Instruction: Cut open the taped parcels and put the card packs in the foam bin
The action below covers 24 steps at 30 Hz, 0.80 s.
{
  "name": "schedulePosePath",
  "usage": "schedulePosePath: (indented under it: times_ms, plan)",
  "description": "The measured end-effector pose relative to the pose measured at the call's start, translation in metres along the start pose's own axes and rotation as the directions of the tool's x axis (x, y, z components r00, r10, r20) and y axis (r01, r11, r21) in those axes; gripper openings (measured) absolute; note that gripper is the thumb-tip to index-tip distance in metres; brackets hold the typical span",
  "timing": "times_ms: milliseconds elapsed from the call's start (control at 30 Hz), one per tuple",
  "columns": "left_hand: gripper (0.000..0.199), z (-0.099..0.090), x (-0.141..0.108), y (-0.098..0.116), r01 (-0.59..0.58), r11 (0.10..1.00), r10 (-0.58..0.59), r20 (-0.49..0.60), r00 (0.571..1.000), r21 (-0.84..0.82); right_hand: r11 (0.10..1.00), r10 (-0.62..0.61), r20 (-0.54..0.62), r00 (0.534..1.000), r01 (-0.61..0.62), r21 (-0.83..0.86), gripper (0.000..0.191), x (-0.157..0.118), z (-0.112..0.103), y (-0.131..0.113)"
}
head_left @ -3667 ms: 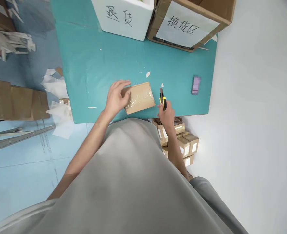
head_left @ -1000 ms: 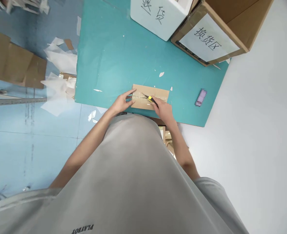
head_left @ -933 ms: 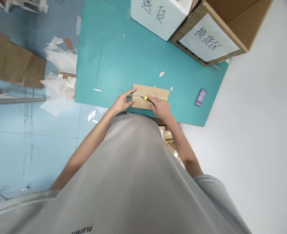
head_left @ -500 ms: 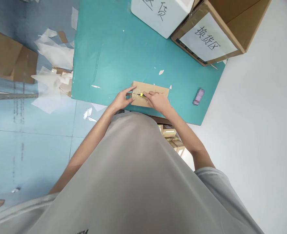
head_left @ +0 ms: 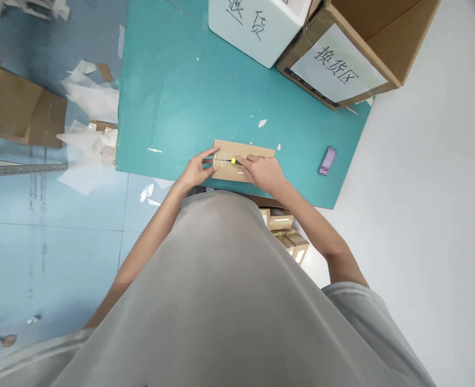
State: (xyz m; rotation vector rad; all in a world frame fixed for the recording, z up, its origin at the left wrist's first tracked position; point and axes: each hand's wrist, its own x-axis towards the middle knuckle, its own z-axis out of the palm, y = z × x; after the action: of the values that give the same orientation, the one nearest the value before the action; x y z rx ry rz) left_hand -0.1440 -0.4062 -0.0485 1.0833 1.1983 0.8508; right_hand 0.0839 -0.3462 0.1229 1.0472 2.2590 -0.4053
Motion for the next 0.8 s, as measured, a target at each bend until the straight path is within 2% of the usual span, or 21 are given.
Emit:
schedulePosePath:
  times_ms: [267,467,800]
  plan:
    - [0.082,-0.001,0.0,-0.001,0.033,0.999,-0.033,0.011,0.999,-0.019,0.998,-0.061,0.048,0.997,0.061,0.007,0.05,0.026,0.0,-0.007]
    - [0.081,0.0,0.002,-0.005,0.04,0.999,-0.04,-0.007,0.999,-0.008,0.998,-0.056,0.048,0.997,0.056,0.005,0.051,0.025,0.002,-0.007]
    - [0.08,0.0,-0.001,0.004,0.037,0.999,-0.037,-0.01,0.999,0.0,0.998,-0.065,-0.004,0.998,0.065,0.007,0.052,0.027,0.004,-0.02]
